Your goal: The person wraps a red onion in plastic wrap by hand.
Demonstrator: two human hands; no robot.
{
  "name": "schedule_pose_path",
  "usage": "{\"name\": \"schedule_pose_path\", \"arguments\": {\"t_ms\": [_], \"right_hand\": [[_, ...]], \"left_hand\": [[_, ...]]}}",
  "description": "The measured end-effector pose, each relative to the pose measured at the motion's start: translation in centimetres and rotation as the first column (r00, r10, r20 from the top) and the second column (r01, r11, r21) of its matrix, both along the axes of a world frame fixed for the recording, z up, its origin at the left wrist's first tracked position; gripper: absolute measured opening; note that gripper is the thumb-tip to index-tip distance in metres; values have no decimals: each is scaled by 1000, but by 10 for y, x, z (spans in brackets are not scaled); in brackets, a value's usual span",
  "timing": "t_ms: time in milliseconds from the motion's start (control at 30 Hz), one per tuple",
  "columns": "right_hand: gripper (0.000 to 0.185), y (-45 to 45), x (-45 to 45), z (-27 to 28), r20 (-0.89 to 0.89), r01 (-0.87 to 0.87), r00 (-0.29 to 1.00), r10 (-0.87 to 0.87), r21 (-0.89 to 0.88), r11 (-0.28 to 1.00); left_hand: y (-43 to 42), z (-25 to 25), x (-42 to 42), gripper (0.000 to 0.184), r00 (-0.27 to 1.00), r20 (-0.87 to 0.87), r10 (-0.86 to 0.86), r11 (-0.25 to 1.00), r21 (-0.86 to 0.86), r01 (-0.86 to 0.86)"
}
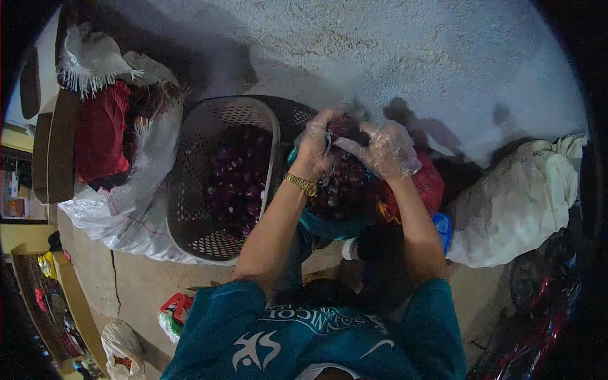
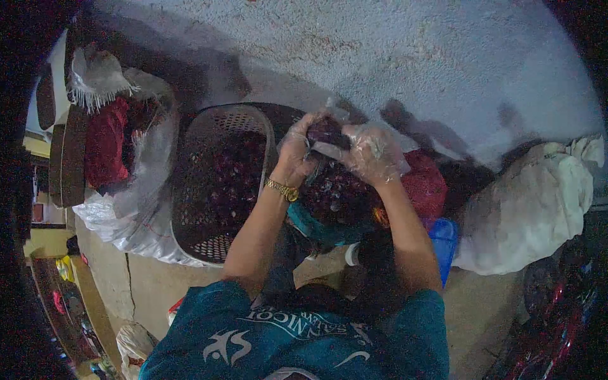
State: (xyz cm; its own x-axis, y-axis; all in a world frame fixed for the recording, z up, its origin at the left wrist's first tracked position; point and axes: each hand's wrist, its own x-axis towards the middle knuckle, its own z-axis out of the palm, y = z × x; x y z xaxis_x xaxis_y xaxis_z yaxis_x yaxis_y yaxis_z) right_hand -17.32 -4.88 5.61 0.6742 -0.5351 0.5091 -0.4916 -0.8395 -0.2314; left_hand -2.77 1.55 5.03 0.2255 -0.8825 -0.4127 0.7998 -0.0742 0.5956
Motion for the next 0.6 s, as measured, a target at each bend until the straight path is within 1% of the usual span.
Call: {"name": "schedule_pose_path", "arguments": {"t_ms": [33,67,100,133,167,200,233,300,333,400,433,467,500,533,600], "right_hand": [[58,-2,-1,-6,-1,-1,1000,1,-1,1000],[52,-5,-2,-18,-15,-8,1000,9,81,997],[46,-4,1,-15,-29,-14,999,19,162,987],[46,-2,1,-10,-29,-15,999,20,160,987],[47,1,0,-4,-110,-52,992,66,131,990],[47,6,1,4,-190,-90,976,109,105,990],[47,8,2,6,-189,-92,976,110,104,990],[48,12,5,12,-287,-86,951,115,111,990],[48,14,5,18,-287,-88,951,117,111,990],[47,17,4,33,-198,-122,967,160,194,973],[47,14,3,23,-197,-122,967,160,194,973],[46,7,1,5,-53,-147,986,159,181,972],[45,7,3,5,91,-169,984,156,164,972],[45,7,1,9,91,-169,984,156,164,972],[47,6,-4,21,-13,-151,986,165,335,930]], "left_hand": [[-3,-5,-1,23,999,-42,4,1000,-14,-5],[-5,-8,-1,23,997,-83,8,1000,-29,-10],[-4,-7,0,23,997,-82,8,999,-30,-11],[-4,-6,1,22,996,-90,21,997,-77,-28],[-3,-6,2,22,995,-99,33,991,-122,-45],[-2,-6,5,22,995,-98,35,991,-122,-47],[-1,-5,10,21,991,-126,52,992,-111,-66],[-1,-3,16,21,986,-154,70,991,-100,-86],[-2,-2,18,22,983,-181,37,991,-123,-60],[0,0,22,24,972,-234,-27,986,-168,-13],[0,1,23,24,972,-233,-26,986,-169,-14],[1,2,23,24,981,-183,-67,988,-151,39],[1,3,23,25,985,-134,-108,987,-130,90],[0,2,22,25,985,-135,-108,987,-131,91],[-2,0,20,37,988,-120,-95,992,-96,84]]}}
